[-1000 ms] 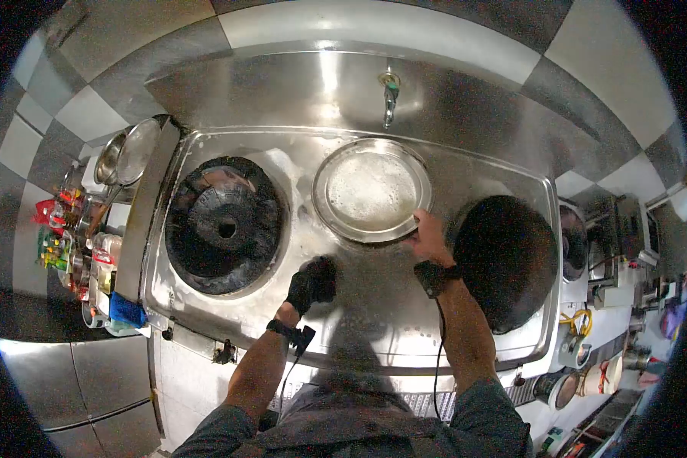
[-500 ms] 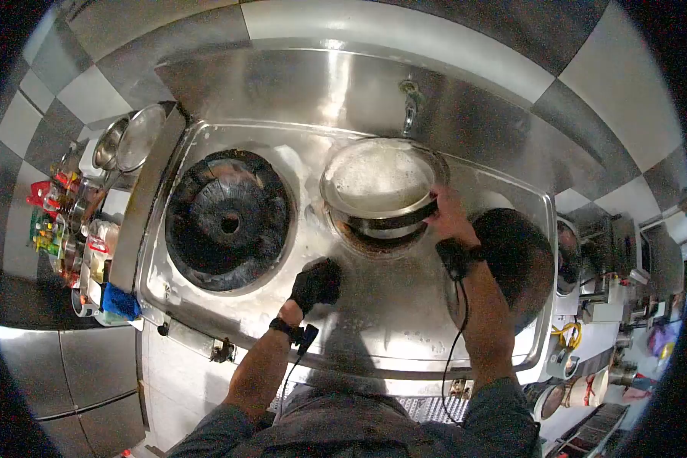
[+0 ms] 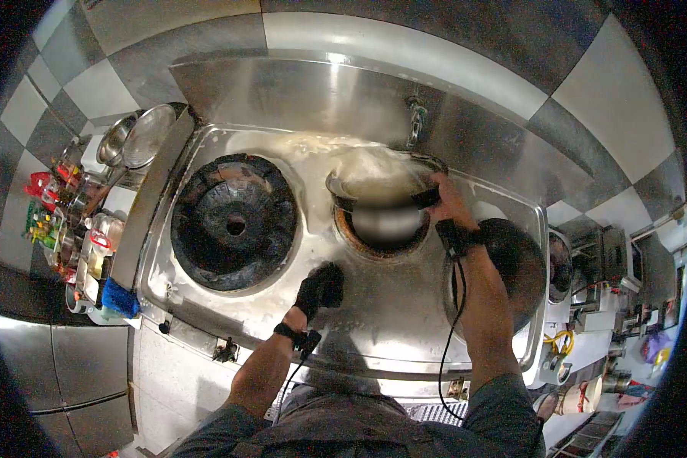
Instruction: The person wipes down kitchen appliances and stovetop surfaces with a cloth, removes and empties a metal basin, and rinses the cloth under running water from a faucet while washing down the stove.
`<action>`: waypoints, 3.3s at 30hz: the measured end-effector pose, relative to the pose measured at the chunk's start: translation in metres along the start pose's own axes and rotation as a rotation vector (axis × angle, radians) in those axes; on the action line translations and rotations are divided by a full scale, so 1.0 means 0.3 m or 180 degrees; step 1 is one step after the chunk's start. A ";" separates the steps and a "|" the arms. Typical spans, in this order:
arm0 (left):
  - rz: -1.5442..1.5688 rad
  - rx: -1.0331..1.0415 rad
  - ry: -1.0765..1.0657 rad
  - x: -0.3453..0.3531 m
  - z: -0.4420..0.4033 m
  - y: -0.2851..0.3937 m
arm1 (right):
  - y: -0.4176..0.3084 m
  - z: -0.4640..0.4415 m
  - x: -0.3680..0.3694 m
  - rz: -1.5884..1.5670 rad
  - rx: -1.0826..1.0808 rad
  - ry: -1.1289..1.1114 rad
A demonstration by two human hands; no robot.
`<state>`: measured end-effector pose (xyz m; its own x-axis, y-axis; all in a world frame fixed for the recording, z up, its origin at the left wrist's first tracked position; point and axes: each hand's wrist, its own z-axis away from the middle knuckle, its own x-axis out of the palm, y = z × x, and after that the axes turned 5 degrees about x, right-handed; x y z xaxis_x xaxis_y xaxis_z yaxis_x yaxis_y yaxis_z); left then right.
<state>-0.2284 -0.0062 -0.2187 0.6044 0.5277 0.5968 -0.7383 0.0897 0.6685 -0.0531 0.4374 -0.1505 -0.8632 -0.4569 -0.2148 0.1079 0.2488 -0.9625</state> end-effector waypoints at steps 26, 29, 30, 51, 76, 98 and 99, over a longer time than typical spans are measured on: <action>-0.0225 -0.0144 0.0310 0.061 0.294 -0.100 | -0.419 0.204 -0.046 0.3044 0.0797 -0.0331; -0.0438 -0.0262 0.0404 0.122 0.300 -0.076 | -0.338 0.225 -0.082 0.2790 0.0699 -0.0242; -0.0508 -0.0319 0.0295 0.126 0.294 -0.098 | -0.334 0.257 -0.102 0.2504 0.0601 -0.0171; -0.1555 0.1204 -0.0051 0.095 0.336 -0.200 | -0.132 0.357 -0.054 -0.3849 0.2935 0.1475; -0.1463 0.1170 0.0290 -0.054 0.503 -0.110 | -0.555 1.048 -0.277 -0.1289 0.1723 0.0198; -0.1113 0.1440 0.0655 -0.165 0.796 0.086 | -0.847 1.076 0.190 0.1847 0.0534 -0.0469; 0.0230 0.0963 0.0754 -0.156 0.805 0.096 | -0.870 1.077 0.216 0.1946 0.0563 -0.0550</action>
<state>-0.2058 -0.2323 -0.1201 0.4423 0.7071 0.5518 -0.6334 -0.1894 0.7503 0.0221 0.0669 0.0334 -0.5306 -0.4120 -0.7408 0.6457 0.3697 -0.6681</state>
